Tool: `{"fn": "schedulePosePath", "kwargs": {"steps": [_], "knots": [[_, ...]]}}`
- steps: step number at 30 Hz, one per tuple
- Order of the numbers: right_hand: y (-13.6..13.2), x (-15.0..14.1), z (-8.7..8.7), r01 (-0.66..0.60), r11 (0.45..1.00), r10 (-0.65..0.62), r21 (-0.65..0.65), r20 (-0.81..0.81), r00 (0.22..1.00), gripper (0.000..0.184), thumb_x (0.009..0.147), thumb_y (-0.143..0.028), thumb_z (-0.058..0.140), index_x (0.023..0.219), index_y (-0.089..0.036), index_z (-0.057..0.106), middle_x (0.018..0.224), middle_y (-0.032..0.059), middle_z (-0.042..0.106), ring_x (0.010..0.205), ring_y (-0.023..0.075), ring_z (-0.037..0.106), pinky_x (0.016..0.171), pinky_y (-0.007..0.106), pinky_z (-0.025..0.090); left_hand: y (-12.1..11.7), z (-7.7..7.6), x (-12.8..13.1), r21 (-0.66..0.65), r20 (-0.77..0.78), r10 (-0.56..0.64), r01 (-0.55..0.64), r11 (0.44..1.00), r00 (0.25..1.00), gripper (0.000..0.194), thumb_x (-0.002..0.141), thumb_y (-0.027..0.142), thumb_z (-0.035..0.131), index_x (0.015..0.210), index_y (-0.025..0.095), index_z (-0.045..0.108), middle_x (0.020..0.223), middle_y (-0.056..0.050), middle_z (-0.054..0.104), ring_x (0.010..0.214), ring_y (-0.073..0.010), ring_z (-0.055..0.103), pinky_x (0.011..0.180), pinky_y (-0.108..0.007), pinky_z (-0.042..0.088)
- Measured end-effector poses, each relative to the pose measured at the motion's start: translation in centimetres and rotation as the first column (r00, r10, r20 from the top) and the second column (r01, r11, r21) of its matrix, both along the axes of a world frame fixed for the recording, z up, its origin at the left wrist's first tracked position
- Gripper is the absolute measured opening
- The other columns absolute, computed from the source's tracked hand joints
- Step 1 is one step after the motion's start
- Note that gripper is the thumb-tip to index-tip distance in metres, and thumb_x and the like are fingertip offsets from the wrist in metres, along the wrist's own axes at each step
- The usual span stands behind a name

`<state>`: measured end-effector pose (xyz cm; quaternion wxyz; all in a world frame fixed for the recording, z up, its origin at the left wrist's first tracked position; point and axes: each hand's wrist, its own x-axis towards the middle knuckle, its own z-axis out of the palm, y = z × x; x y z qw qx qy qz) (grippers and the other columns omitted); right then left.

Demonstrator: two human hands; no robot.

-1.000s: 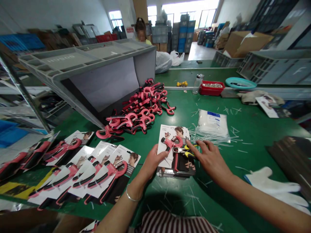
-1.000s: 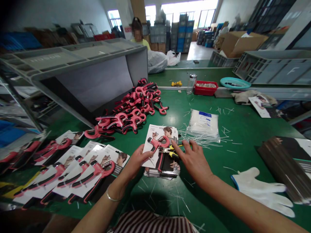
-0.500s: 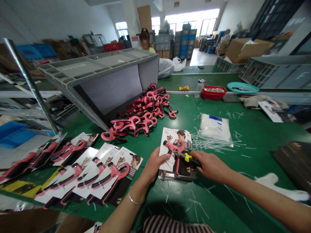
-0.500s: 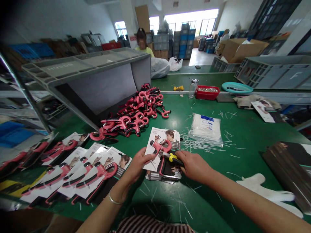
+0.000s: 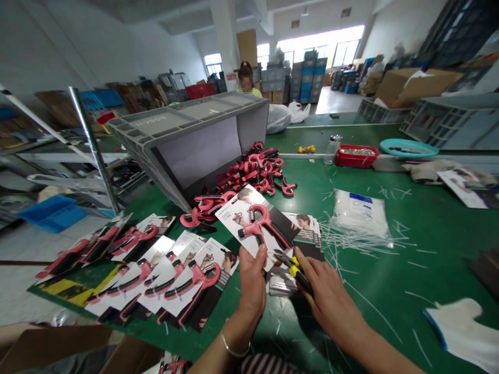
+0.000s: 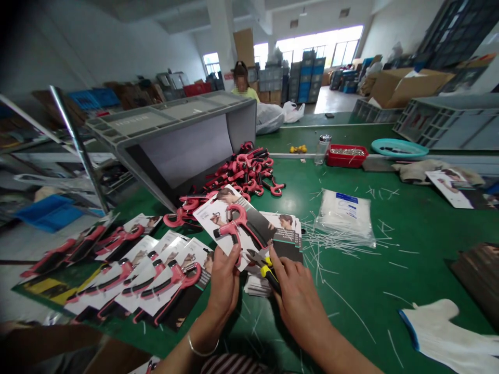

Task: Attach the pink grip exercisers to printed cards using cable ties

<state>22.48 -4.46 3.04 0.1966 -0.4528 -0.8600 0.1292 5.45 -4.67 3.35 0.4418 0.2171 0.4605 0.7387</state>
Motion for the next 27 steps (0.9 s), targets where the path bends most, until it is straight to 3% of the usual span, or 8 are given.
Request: {"fn": "schedulePosePath", "kwargs": {"steps": [6,9,14,18,21,23,25,27], "knots": [[-0.3,-0.6,0.2,0.004,0.999,-0.005,0.040,0.038,0.999,0.081,0.090,-0.016,0.050,0.157,-0.030,0.007,0.128,0.0132,0.055,0.104,0.0323,0.054,0.086,0.050,0.049,-0.2,0.0,-0.1,0.012,-0.028,0.019,-0.019,1.000,0.999,0.030,0.089,0.033,0.064,0.115,0.022,0.055,0.120,-0.004,0.062,0.113,-0.0192,0.058,0.098,-0.033,0.045],[-0.2,-0.8,0.2,-0.003,1.000,0.003,0.023,0.027,1.000,0.081,0.087,-0.014,0.052,0.157,-0.028,0.013,0.125,0.0142,0.056,0.103,0.0328,0.054,0.085,0.051,0.049,-0.3,-0.1,-0.1,0.007,-0.046,0.014,-0.014,1.000,0.999,0.028,0.089,0.033,0.064,0.113,0.022,0.054,0.118,-0.005,0.063,0.109,-0.0184,0.059,0.096,-0.033,0.046],[-0.1,-0.8,-0.5,-0.027,0.985,0.016,-0.169,-0.062,0.998,0.055,0.087,-0.014,0.051,0.141,-0.020,0.044,0.116,0.0138,0.061,0.103,0.0289,0.060,0.090,0.045,0.051,-0.6,0.1,-0.1,-0.039,-0.134,-0.001,-0.004,0.999,0.991,0.034,0.088,0.035,0.064,0.118,0.021,0.054,0.118,-0.006,0.063,0.113,-0.0201,0.059,0.098,-0.033,0.045],[-0.7,-0.5,-0.5,-0.177,0.928,0.127,-0.329,-0.167,0.978,0.044,0.086,-0.012,0.050,0.129,-0.020,0.052,0.118,0.0109,0.064,0.107,0.0242,0.062,0.094,0.039,0.050,-1.5,0.5,-1.2,-0.088,-0.189,-0.075,0.059,0.994,0.979,0.039,0.086,0.036,0.066,0.121,0.021,0.057,0.120,-0.007,0.065,0.103,-0.0192,0.062,0.090,-0.031,0.049],[-2.0,1.1,-0.3,-0.273,0.883,0.205,-0.382,-0.211,0.956,0.047,0.082,-0.012,0.054,0.128,-0.021,0.054,0.122,0.0091,0.065,0.110,0.0230,0.062,0.096,0.037,0.050,-3.0,1.1,-4.5,-0.197,-0.253,-0.177,0.129,0.972,0.951,0.050,0.079,0.039,0.072,0.123,0.023,0.055,0.107,-0.004,0.069,0.074,-0.0154,0.064,0.063,-0.025,0.052],[-3.0,3.5,-1.0,-0.266,0.880,0.192,-0.393,-0.218,0.957,0.048,0.082,-0.014,0.054,0.130,-0.023,0.054,0.124,0.0088,0.065,0.112,0.0227,0.062,0.097,0.036,0.049,-4.5,1.5,-8.3,-0.286,-0.356,-0.156,0.051,0.957,0.922,0.063,0.071,0.042,0.077,0.127,0.025,0.052,0.094,-0.002,0.069,0.059,-0.0144,0.060,0.049,-0.024,0.047],[-3.6,7.1,-2.5,-0.143,0.919,0.077,-0.367,-0.189,0.979,0.047,0.086,-0.018,0.050,0.133,-0.023,0.052,0.128,0.0103,0.063,0.116,0.0236,0.060,0.099,0.037,0.048,-6.4,1.9,-13.1,-0.462,-0.456,-0.222,-0.016,0.887,0.862,0.067,0.064,0.046,0.080,0.123,0.025,0.057,0.096,-0.003,0.070,0.065,-0.0192,0.064,0.050,-0.026,0.049],[-3.6,11.7,-4.8,0.093,0.946,-0.131,-0.309,-0.106,0.986,0.042,0.092,-0.027,0.047,0.134,-0.021,0.050,0.129,0.0126,0.061,0.114,0.0257,0.061,0.097,0.039,0.049,-8.2,2.1,-17.7,-0.583,-0.614,-0.258,-0.207,0.786,0.746,0.054,0.060,0.050,0.080,0.108,0.030,0.066,0.113,-0.001,0.070,0.092,-0.0281,0.067,0.067,-0.035,0.057]]}}
